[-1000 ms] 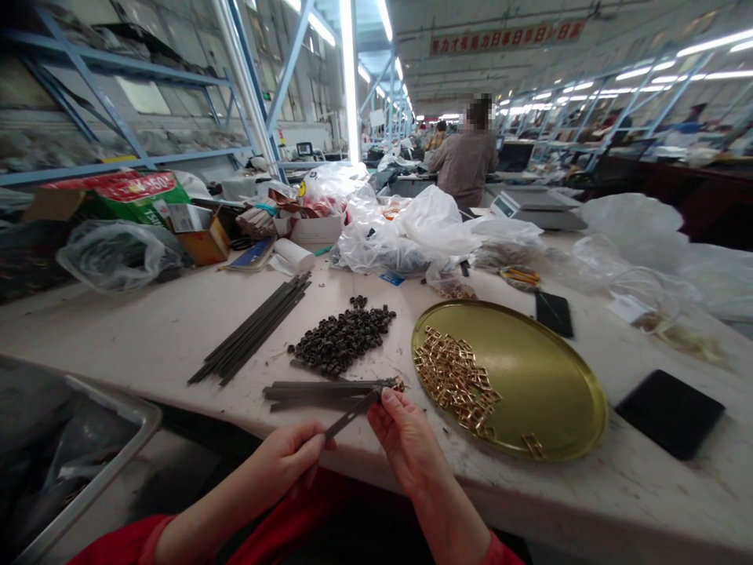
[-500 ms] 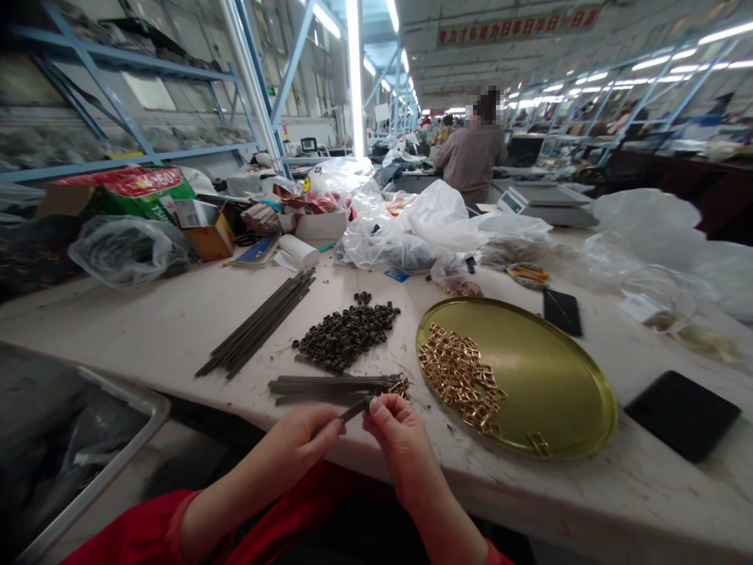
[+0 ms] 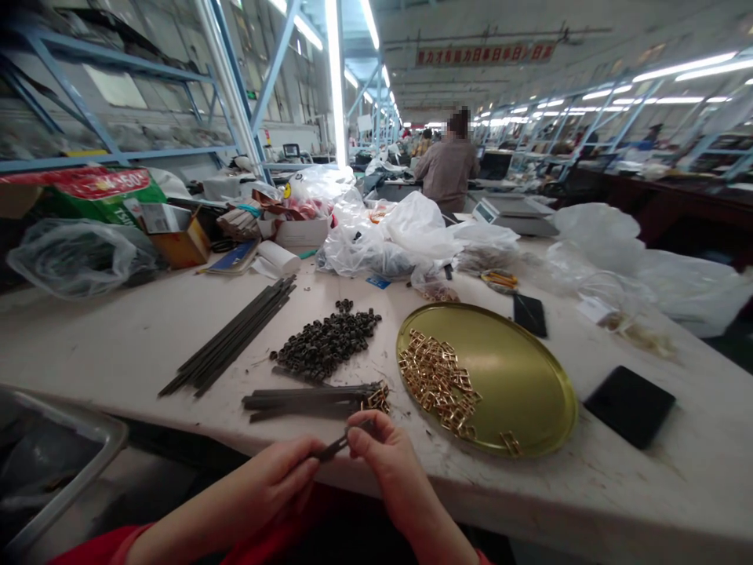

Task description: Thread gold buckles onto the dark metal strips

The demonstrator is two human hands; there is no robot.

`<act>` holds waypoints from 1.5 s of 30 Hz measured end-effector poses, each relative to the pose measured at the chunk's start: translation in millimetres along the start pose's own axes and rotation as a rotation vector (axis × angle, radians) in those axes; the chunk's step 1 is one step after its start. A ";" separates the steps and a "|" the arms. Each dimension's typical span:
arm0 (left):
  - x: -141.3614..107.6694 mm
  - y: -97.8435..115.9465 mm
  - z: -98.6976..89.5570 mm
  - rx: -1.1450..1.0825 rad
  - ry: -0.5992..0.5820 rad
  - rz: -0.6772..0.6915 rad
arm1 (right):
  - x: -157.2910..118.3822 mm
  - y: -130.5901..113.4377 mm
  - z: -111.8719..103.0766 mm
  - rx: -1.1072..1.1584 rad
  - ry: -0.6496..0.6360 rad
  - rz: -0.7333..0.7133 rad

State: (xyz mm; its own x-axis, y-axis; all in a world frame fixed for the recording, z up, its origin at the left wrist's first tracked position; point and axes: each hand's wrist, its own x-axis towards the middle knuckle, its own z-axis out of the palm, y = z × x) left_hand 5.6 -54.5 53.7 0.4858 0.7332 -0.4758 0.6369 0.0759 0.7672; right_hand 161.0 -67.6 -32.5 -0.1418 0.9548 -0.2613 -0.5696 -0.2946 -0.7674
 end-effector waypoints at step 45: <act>14.3 8.0 -11.0 -0.096 0.274 0.064 | 9.9 -48.4 14.7 -0.450 -0.355 -0.017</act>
State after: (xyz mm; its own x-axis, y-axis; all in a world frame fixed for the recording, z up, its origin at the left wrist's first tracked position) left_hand 11.1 -36.0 57.7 0.3351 0.8928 -0.3010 0.5443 0.0773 0.8353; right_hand 175.3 -43.4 10.6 -0.4428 0.8917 -0.0938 -0.1839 -0.1928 -0.9639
